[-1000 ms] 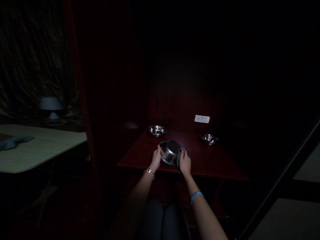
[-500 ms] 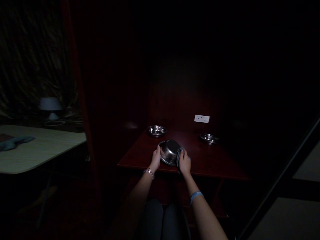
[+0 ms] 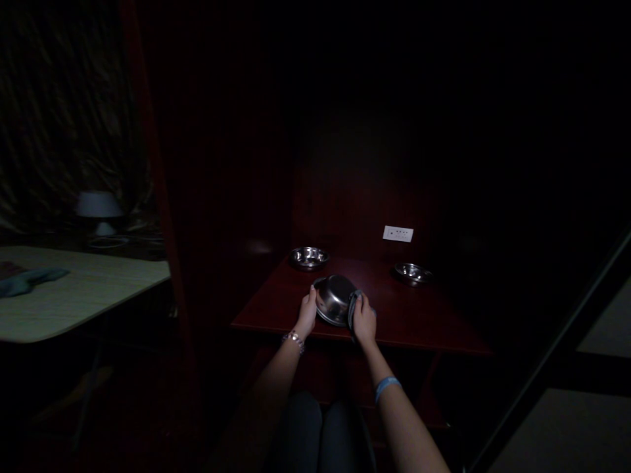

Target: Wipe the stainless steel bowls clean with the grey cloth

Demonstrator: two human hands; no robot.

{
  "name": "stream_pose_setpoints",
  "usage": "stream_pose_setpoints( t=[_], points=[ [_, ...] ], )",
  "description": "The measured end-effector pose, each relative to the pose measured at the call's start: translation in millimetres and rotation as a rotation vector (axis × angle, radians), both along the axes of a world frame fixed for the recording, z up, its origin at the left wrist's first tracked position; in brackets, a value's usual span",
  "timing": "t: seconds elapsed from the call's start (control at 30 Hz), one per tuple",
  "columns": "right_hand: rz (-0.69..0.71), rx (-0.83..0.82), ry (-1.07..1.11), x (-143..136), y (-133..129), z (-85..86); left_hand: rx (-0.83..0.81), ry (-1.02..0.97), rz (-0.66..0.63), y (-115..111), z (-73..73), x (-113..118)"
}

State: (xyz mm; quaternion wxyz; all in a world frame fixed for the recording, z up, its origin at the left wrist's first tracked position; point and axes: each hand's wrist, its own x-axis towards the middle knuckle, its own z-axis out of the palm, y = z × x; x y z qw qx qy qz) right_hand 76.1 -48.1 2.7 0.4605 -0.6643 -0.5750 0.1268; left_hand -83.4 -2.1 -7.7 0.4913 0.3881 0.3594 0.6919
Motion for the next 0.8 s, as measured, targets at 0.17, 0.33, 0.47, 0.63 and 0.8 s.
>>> stream_pose_setpoints(
  t=[0.17, 0.33, 0.47, 0.63, 0.8],
  points=[
    [0.005, 0.005, -0.004, 0.5, 1.0, -0.5, 0.009, -0.007, -0.002, 2.0, -1.6, -0.3],
    [0.010, 0.011, 0.012, 0.7, 0.8, -0.9, 0.011, 0.001, 0.004, 3.2, -3.1, -0.7],
    [0.012, 0.020, 0.026, 0.7, -0.1, -0.6, 0.011, 0.009, -0.003, 3.5, -3.1, -1.0],
    [0.016, 0.018, 0.029, 0.6, -0.8, 0.3, 0.008, 0.004, -0.002, 6.7, -6.0, -1.6],
    [0.010, 0.017, 0.031, -0.1, -0.9, 0.8, 0.014, 0.003, 0.000, 8.8, -8.1, -1.7]
  ],
)
